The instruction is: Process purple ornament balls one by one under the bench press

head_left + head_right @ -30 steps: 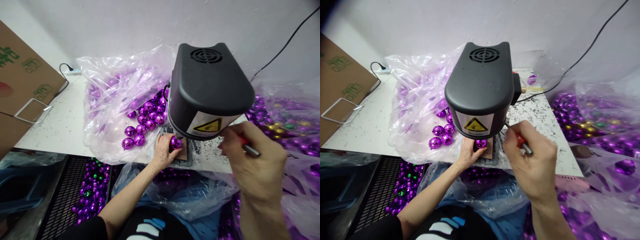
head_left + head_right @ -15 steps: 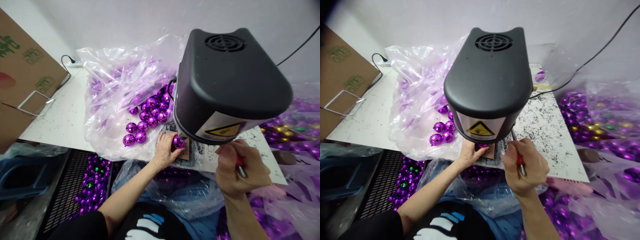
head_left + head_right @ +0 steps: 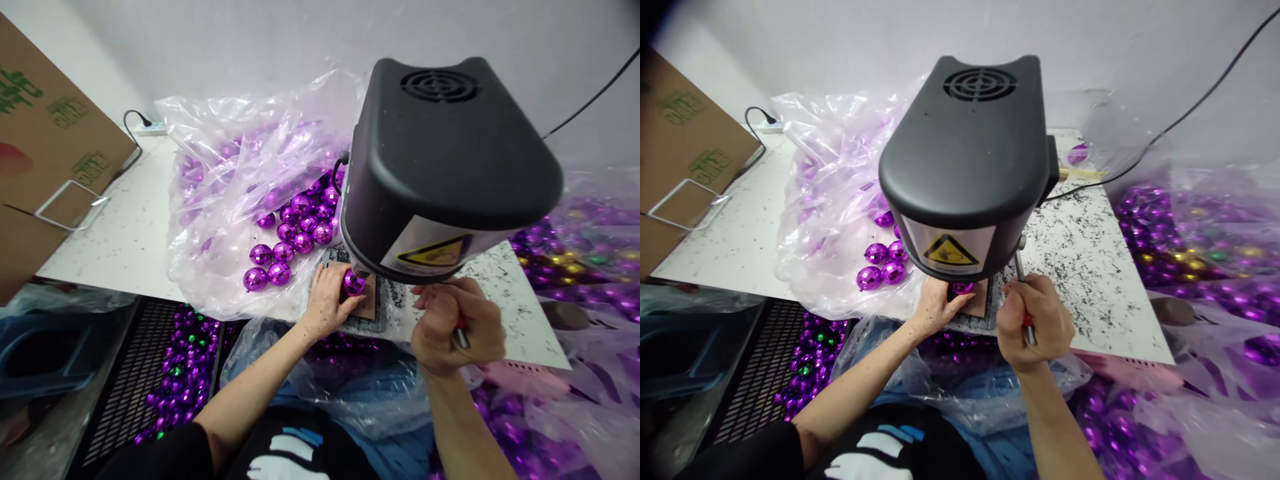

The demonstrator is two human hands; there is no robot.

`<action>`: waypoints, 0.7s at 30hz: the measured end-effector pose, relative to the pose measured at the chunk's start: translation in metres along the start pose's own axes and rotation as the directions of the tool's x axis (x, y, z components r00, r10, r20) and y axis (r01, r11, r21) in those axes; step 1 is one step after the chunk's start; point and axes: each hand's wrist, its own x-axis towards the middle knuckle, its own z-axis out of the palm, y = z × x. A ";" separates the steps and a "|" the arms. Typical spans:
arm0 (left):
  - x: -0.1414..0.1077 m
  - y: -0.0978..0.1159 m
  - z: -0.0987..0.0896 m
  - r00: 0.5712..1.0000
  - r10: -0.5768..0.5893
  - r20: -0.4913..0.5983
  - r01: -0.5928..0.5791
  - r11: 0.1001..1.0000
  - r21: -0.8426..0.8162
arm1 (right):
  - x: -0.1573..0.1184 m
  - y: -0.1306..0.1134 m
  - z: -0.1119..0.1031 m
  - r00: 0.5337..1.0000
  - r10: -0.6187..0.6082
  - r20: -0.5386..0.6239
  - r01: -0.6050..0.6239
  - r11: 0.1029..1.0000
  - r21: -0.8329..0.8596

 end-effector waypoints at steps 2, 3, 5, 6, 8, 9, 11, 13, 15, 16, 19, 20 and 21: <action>-0.001 -0.001 0.001 1.000 0.006 0.000 -0.006 1.000 0.003 | -0.001 0.001 -0.001 1.000 -0.003 0.011 0.003 1.000 0.008; -0.001 -0.001 0.001 1.000 0.008 -0.002 -0.008 1.000 0.006 | -0.001 0.002 0.000 1.000 -0.001 0.016 0.001 1.000 0.011; -0.001 -0.002 0.001 1.000 0.006 -0.003 -0.006 1.000 0.013 | -0.004 0.006 0.001 1.000 -0.004 0.015 0.003 1.000 0.013; -0.001 -0.002 0.001 1.000 0.003 -0.003 -0.003 1.000 0.014 | -0.005 0.008 0.002 1.000 -0.009 0.007 0.009 1.000 0.012; 0.000 -0.001 0.001 1.000 -0.001 0.000 0.001 1.000 0.009 | -0.010 0.013 0.005 0.999 -0.030 -0.015 0.031 1.000 0.007; 0.000 -0.001 0.001 1.000 -0.003 0.003 0.003 1.000 0.005 | -0.012 0.016 0.006 0.999 -0.041 -0.017 0.041 0.999 0.003; 0.001 0.000 0.000 1.000 -0.003 0.009 0.003 1.000 -0.006 | -0.016 0.020 0.007 0.999 -0.052 0.007 0.052 0.999 -0.005; 0.001 -0.001 0.001 1.000 -0.001 0.017 0.001 1.000 -0.018 | -0.016 0.020 0.005 0.998 -0.056 0.021 0.056 0.998 -0.013; 0.001 -0.002 0.002 1.000 0.003 0.026 -0.002 1.000 -0.029 | -0.009 0.015 0.002 0.999 -0.050 0.000 0.050 0.998 -0.024; 0.001 -0.003 0.003 1.000 0.003 0.029 -0.002 0.999 -0.032 | -0.002 0.011 0.001 0.999 -0.039 -0.019 0.038 0.999 -0.031; 0.003 -0.005 0.006 0.999 -0.002 0.033 0.003 0.999 -0.039 | 0.032 -0.006 -0.002 0.999 0.043 -0.017 -0.044 0.998 -0.037; 0.004 -0.004 0.006 0.999 -0.005 0.031 0.006 0.999 -0.044 | 0.046 -0.011 -0.002 0.996 0.085 0.012 -0.085 0.996 -0.030; 0.004 -0.004 0.005 1.000 -0.006 0.027 0.008 0.999 -0.053 | 0.060 -0.016 -0.001 0.991 0.127 0.048 -0.126 0.992 -0.021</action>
